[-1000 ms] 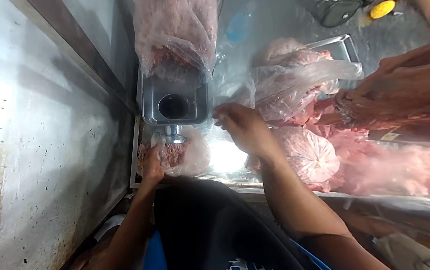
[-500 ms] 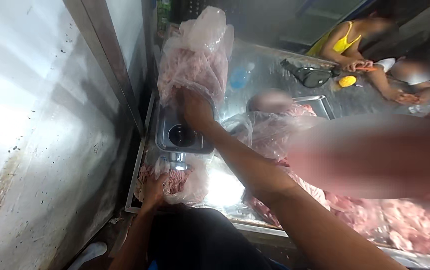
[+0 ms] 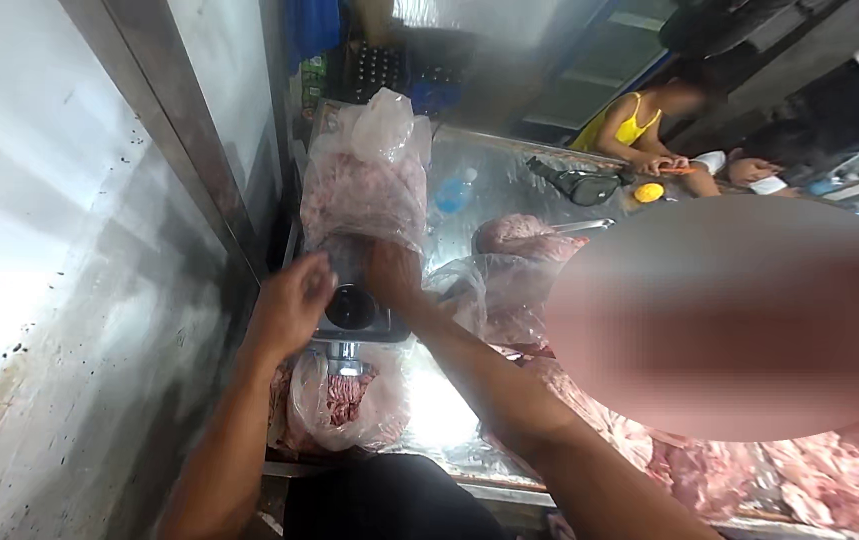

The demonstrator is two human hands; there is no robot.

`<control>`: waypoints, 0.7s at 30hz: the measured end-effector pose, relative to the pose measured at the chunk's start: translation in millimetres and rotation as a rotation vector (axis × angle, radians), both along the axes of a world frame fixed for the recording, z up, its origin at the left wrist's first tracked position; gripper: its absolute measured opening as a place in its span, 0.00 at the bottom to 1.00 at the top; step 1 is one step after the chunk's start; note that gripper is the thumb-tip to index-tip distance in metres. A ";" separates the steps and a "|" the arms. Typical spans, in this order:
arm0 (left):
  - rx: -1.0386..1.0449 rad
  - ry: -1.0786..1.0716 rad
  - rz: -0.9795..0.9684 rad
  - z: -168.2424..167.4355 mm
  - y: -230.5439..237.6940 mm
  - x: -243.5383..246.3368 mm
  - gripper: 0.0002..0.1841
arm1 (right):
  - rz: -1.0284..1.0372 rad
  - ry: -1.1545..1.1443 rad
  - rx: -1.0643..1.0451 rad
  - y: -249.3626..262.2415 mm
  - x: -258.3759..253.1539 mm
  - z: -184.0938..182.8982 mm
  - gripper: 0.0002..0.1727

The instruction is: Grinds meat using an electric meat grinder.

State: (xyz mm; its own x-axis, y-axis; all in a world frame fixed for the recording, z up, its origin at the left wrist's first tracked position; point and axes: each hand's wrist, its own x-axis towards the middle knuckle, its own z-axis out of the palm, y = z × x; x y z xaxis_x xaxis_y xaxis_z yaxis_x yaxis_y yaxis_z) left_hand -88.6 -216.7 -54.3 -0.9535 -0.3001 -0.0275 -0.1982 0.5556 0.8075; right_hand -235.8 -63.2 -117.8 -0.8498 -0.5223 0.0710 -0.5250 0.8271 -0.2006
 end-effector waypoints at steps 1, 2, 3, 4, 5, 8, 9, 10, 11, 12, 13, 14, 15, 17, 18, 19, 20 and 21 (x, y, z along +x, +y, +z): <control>-0.030 0.089 0.028 1.6 -10.0 -31.1 0.27 | -0.034 -0.056 0.019 -2.4 0.5 5.0 0.22; -0.048 0.148 0.069 1.2 -21.3 -64.3 0.31 | -0.068 -0.087 0.029 -3.8 1.0 9.0 0.22; -0.049 0.167 0.111 -0.3 -33.1 -97.0 0.36 | -0.102 -0.115 0.029 -4.1 1.1 12.9 0.23; -0.040 0.158 0.149 -4.0 -44.4 -126.7 0.42 | -0.137 -0.126 0.019 -3.4 0.1 15.9 0.25; -0.020 0.143 0.169 -9.4 -54.4 -152.3 0.46 | -0.167 -0.121 -0.004 -2.7 -2.2 18.2 0.26; 0.104 0.075 0.112 -21.1 -63.6 -199.9 0.45 | -0.198 -0.108 -0.132 -0.1 -17.4 18.1 0.27; 0.142 0.055 0.088 -25.6 -60.7 -208.2 0.41 | -0.189 -0.113 -0.205 0.8 -21.8 18.2 0.26; 0.148 0.042 0.093 -28.5 -56.0 -212.8 0.37 | -0.177 -0.117 -0.277 1.2 -25.3 19.3 0.25; 0.141 0.043 0.125 -29.1 -48.3 -213.1 0.34 | -0.169 -0.125 -0.335 0.9 -27.5 21.1 0.24; 0.132 0.036 0.156 -28.2 -39.0 -209.1 0.34 | -0.163 -0.132 -0.374 0.0 -27.8 22.4 0.23; 0.118 0.030 0.177 -26.4 -29.3 -202.3 0.35 | -0.148 -0.136 -0.407 -1.8 -27.1 21.4 0.23; 0.115 0.024 0.184 -24.6 -20.1 -194.3 0.36 | -0.125 -0.141 -0.432 -3.7 -25.8 18.4 0.23; 0.116 0.014 0.185 -25.8 -11.8 -186.5 0.38 | -0.097 -0.142 -0.443 -4.6 -23.6 12.5 0.22; 0.094 -0.009 0.175 -32.6 0.2 -173.2 0.41 | -0.028 -0.107 -0.461 -3.8 -17.8 -3.8 0.22; 0.089 -0.018 0.171 -35.1 2.3 -169.1 0.42 | 0.010 -0.102 -0.456 -3.2 -15.2 -9.2 0.22; 0.095 -0.035 0.158 -36.5 1.6 -165.2 0.43 | 0.040 -0.112 -0.434 -2.2 -11.6 -12.1 0.23; 0.094 -0.072 0.134 -35.9 -1.2 -160.8 0.44 | 0.053 -0.129 -0.391 -0.9 -7.1 -11.6 0.22; 0.077 -0.110 0.113 -32.4 -5.6 -156.6 0.44 | 0.052 -0.155 -0.332 0.4 -3.5 -7.8 0.22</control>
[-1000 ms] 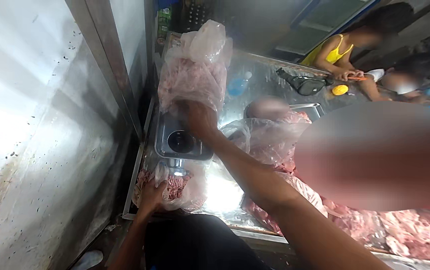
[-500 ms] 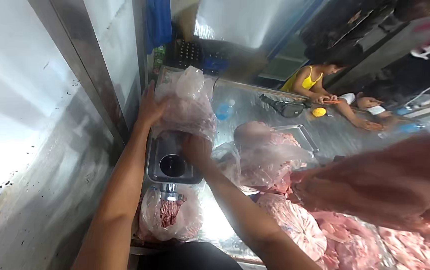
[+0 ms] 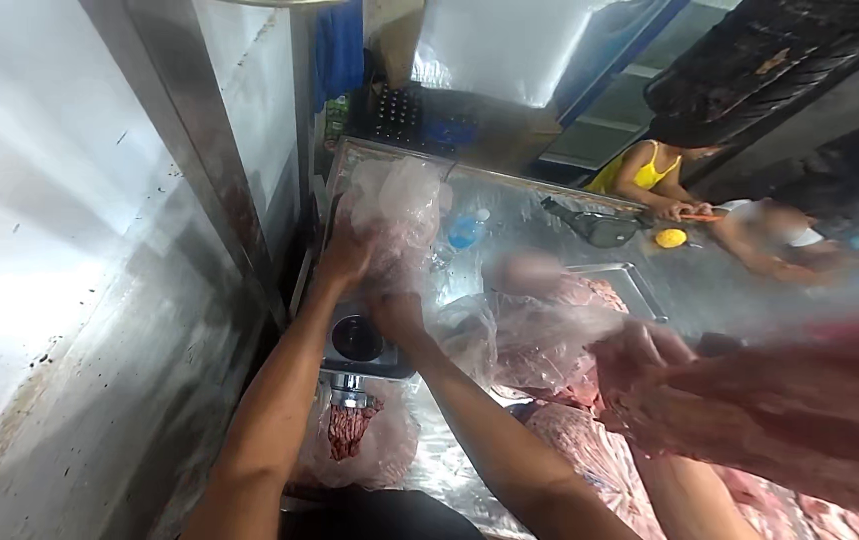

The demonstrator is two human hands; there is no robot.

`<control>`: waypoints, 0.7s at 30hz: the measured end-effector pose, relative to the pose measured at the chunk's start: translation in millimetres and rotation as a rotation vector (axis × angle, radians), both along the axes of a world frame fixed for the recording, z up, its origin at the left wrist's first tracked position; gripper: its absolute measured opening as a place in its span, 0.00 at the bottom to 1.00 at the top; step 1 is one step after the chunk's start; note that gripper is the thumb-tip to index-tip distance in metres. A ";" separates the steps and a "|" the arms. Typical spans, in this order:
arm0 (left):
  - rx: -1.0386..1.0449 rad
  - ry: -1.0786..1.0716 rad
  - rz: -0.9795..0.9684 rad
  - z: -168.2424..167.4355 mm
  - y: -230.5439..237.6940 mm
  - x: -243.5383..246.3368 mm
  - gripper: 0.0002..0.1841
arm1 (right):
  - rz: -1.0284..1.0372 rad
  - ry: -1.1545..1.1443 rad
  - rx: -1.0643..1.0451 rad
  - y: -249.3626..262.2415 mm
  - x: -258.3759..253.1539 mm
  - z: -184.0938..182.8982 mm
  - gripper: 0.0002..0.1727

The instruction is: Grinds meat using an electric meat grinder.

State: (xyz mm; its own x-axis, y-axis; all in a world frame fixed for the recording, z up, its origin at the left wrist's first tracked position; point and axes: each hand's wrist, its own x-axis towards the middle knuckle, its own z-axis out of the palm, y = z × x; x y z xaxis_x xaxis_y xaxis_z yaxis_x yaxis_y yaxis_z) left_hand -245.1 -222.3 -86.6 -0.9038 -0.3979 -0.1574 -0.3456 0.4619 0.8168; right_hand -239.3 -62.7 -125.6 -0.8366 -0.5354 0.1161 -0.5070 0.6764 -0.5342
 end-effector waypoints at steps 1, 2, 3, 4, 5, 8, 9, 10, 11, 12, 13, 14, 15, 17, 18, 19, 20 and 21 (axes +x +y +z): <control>-0.013 -0.022 -0.014 7.9 -5.1 3.8 0.42 | 0.004 -0.009 0.050 1.7 2.2 4.5 0.21; -0.025 -0.016 -0.017 18.5 -9.5 6.5 0.40 | 0.005 -0.014 0.098 3.5 3.8 9.4 0.22; -0.064 0.032 -0.004 27.4 -12.5 5.5 0.39 | 0.008 -0.013 0.155 5.3 4.9 12.9 0.22; -0.131 0.099 -0.005 32.6 -15.6 -0.9 0.42 | 0.019 -0.014 0.219 6.5 5.5 15.7 0.23; -0.205 0.164 -0.043 37.9 -18.6 -10.4 0.47 | 0.043 -0.028 0.273 6.1 5.5 19.4 0.23; -0.342 0.275 -0.250 44.4 -23.4 -43.3 0.43 | 0.105 -0.097 0.376 -2.3 1.6 36.4 0.23; -0.375 0.303 -0.280 43.7 -25.5 -53.3 0.34 | 0.098 -0.073 0.364 -5.1 -1.5 37.0 0.22; -0.387 0.333 -0.273 43.9 -26.9 -60.2 0.25 | 0.084 -0.070 0.356 -7.6 -4.1 37.8 0.22; -0.375 0.337 -0.243 46.2 -27.9 -65.0 0.20 | 0.075 -0.087 0.370 -10.2 -6.2 40.6 0.22; -0.320 0.332 -0.201 52.8 -27.7 -67.2 0.21 | 0.075 -0.087 0.384 -12.3 -8.5 42.2 0.23; -0.247 0.333 -0.164 61.8 -27.7 -68.6 0.22 | 0.082 -0.068 0.386 -13.8 -10.9 41.0 0.24; -0.171 0.352 -0.139 71.1 -26.6 -69.2 0.23 | 0.090 -0.039 0.384 -14.9 -12.3 37.7 0.24; -0.111 0.373 -0.144 80.8 -24.6 -68.6 0.22 | 0.097 -0.018 0.388 -15.9 -12.6 34.4 0.25; -0.078 0.406 -0.224 99.3 -19.2 -62.8 0.19 | 0.116 0.010 0.376 -17.8 -7.2 31.6 0.25; -0.066 0.395 -0.277 106.5 -18.3 -57.4 0.19 | 0.110 0.026 0.346 -19.7 2.3 43.9 0.24; -0.053 0.388 -0.322 111.9 -17.7 -49.1 0.19 | 0.080 -0.005 0.339 -23.2 18.4 81.5 0.22; -0.047 0.391 -0.362 116.9 -17.9 -39.0 0.19 | 0.016 -0.274 0.460 -34.8 36.5 157.5 0.21; -0.047 0.409 -0.389 120.3 -19.1 -29.8 0.19 | -0.134 -0.488 0.454 -48.8 49.5 227.1 0.18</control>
State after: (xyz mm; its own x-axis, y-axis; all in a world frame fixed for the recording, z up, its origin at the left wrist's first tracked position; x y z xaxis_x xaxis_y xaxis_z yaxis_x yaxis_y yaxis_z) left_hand -274.9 -241.4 33.7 -0.9689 -0.0211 0.2466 0.1981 0.5314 0.8237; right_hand -189.8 -111.5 101.5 -0.7985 -0.3302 -0.5033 -0.1762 0.9277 -0.3291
